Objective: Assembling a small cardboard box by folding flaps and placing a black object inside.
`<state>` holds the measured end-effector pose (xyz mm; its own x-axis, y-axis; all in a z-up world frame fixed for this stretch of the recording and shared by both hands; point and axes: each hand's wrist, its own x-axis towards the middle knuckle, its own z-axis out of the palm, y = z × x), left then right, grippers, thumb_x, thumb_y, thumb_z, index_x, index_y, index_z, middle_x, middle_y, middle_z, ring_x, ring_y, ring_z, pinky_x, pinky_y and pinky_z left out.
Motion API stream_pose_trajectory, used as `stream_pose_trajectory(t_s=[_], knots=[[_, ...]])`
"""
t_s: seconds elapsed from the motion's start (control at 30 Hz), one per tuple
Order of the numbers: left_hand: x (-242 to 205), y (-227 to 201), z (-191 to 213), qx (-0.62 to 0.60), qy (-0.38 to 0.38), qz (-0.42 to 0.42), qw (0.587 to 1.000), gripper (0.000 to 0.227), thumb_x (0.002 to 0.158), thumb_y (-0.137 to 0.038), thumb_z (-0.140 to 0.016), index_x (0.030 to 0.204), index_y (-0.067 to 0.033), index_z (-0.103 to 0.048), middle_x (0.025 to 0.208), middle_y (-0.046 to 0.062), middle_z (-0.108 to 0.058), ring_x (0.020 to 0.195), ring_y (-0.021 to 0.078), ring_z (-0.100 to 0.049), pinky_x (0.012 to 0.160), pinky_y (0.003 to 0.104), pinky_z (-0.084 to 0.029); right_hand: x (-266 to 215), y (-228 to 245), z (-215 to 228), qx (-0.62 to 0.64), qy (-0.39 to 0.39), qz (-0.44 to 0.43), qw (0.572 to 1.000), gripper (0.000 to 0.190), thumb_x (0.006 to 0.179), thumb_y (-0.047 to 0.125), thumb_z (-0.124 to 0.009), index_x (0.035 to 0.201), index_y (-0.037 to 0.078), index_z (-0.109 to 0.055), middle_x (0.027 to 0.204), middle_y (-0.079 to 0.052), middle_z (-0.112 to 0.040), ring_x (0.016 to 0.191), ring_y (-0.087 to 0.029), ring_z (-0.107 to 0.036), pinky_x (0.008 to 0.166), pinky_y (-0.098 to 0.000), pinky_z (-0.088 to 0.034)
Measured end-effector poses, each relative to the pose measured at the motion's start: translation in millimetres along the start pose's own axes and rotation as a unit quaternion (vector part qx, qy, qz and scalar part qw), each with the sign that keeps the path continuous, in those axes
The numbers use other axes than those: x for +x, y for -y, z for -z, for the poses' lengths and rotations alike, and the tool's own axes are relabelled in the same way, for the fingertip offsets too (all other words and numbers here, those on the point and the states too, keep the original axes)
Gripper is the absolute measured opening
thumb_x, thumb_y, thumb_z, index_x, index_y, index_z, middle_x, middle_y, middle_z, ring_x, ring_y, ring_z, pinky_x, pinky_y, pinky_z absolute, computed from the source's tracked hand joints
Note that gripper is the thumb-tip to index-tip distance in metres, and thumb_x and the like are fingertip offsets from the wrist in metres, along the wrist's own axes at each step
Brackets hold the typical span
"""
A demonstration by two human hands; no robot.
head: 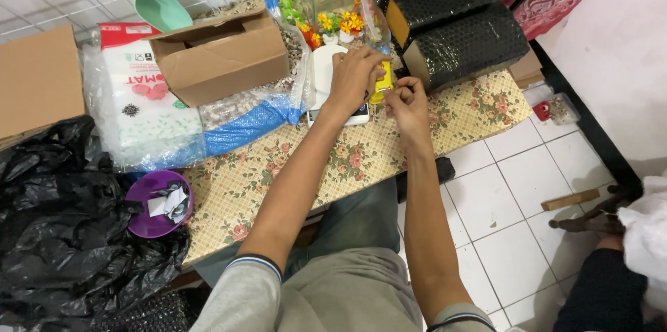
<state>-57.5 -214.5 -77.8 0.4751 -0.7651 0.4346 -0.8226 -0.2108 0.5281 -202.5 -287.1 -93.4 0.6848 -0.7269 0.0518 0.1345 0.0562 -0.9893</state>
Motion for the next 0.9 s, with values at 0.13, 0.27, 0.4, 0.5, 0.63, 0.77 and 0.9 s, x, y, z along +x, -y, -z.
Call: stream_pose_trajectory(t_s=[0.13, 0.27, 0.4, 0.5, 0.63, 0.77, 0.9], knots=[[0, -6, 6, -0.021, 0.002, 0.016, 1.0, 0.022, 0.098, -0.024, -0.065, 0.118, -0.0268, -0.072, 0.107, 0.0, -0.065, 0.109, 0.0269, -0.066, 0.101, 0.05, -0.036, -4, -2, 0, 0.001, 0.006, 0.005, 1.0, 0.03, 0.098, 0.004, -0.068, 0.118, 0.003, -0.046, 0.073, -0.009, -0.063, 0.058, -0.011, -0.059, 0.046, -0.0209, -0.048], [-1, -4, 2, -0.025, -0.014, 0.012, 1.0, 0.017, 0.096, -0.022, -0.068, 0.112, -0.0244, -0.073, 0.106, 0.001, -0.063, 0.106, 0.0285, -0.066, 0.098, 0.05, -0.037, -5, 2, -6, -0.022, -0.003, 0.032, 0.999, 0.03, 0.096, 0.002, -0.068, 0.117, 0.004, -0.047, 0.072, -0.008, -0.061, 0.055, -0.012, -0.056, 0.046, -0.0223, -0.047], [-4, -2, -2, -0.024, -0.031, 0.014, 0.999, 0.015, 0.095, -0.023, -0.069, 0.109, -0.023, -0.073, 0.111, 0.002, -0.061, 0.106, 0.0307, -0.067, 0.098, 0.051, -0.038, -6, -8, -8, -0.143, -0.041, 0.096, 0.984, 0.028, 0.088, -0.004, -0.063, 0.111, 0.007, -0.05, 0.072, -0.006, -0.061, 0.055, -0.012, -0.054, 0.048, -0.022, -0.042], [-4, 7, -17, -0.024, -0.026, 0.021, 0.999, 0.011, 0.095, -0.025, -0.069, 0.106, -0.0234, -0.073, 0.114, 0.001, -0.061, 0.107, 0.0299, -0.067, 0.1, 0.052, -0.036, -25, 14, -19, -0.113, -0.071, 0.106, 0.985, 0.028, 0.091, -0.003, -0.061, 0.114, 0.008, -0.048, 0.074, -0.004, -0.06, 0.058, -0.01, -0.051, 0.052, -0.0212, -0.042], [-5, -17, 22, -0.064, -0.025, 0.023, 0.997, 0.02, 0.099, -0.03, -0.068, 0.116, -0.0207, -0.071, 0.124, 0.004, -0.058, 0.115, 0.0311, -0.065, 0.103, 0.056, -0.038, -18, 10, -16, -0.026, -0.05, 0.114, 0.992, 0.021, 0.102, 0.006, -0.058, 0.118, 0.01, -0.044, 0.077, -0.002, -0.06, 0.057, -0.007, -0.052, 0.049, -0.0207, -0.039], [-16, -19, 53, -0.176, -0.078, -0.015, 0.981, 0.022, 0.1, -0.026, -0.069, 0.122, -0.0221, -0.071, 0.11, 0.007, -0.067, 0.103, 0.0353, -0.072, 0.089, 0.047, -0.054, -9, 15, -24, 0.04, 0.033, 0.171, 0.984, 0.018, 0.109, 0.005, -0.044, 0.126, 0.01, -0.039, 0.081, -0.007, -0.058, 0.056, -0.01, -0.053, 0.049, -0.0189, -0.033], [-44, -26, 119, -0.276, -0.083, 0.016, 0.957, 0.023, 0.106, -0.026, -0.061, 0.126, -0.0211, -0.07, 0.097, 0.007, -0.076, 0.094, 0.0257, -0.077, 0.084, 0.037, -0.057, 7, 31, -55, 0.101, 0.147, 0.2, 0.963, 0.023, 0.111, 0.012, -0.044, 0.133, 0.011, -0.038, 0.081, -0.01, -0.059, 0.058, -0.013, -0.055, 0.048, -0.0177, -0.03]])
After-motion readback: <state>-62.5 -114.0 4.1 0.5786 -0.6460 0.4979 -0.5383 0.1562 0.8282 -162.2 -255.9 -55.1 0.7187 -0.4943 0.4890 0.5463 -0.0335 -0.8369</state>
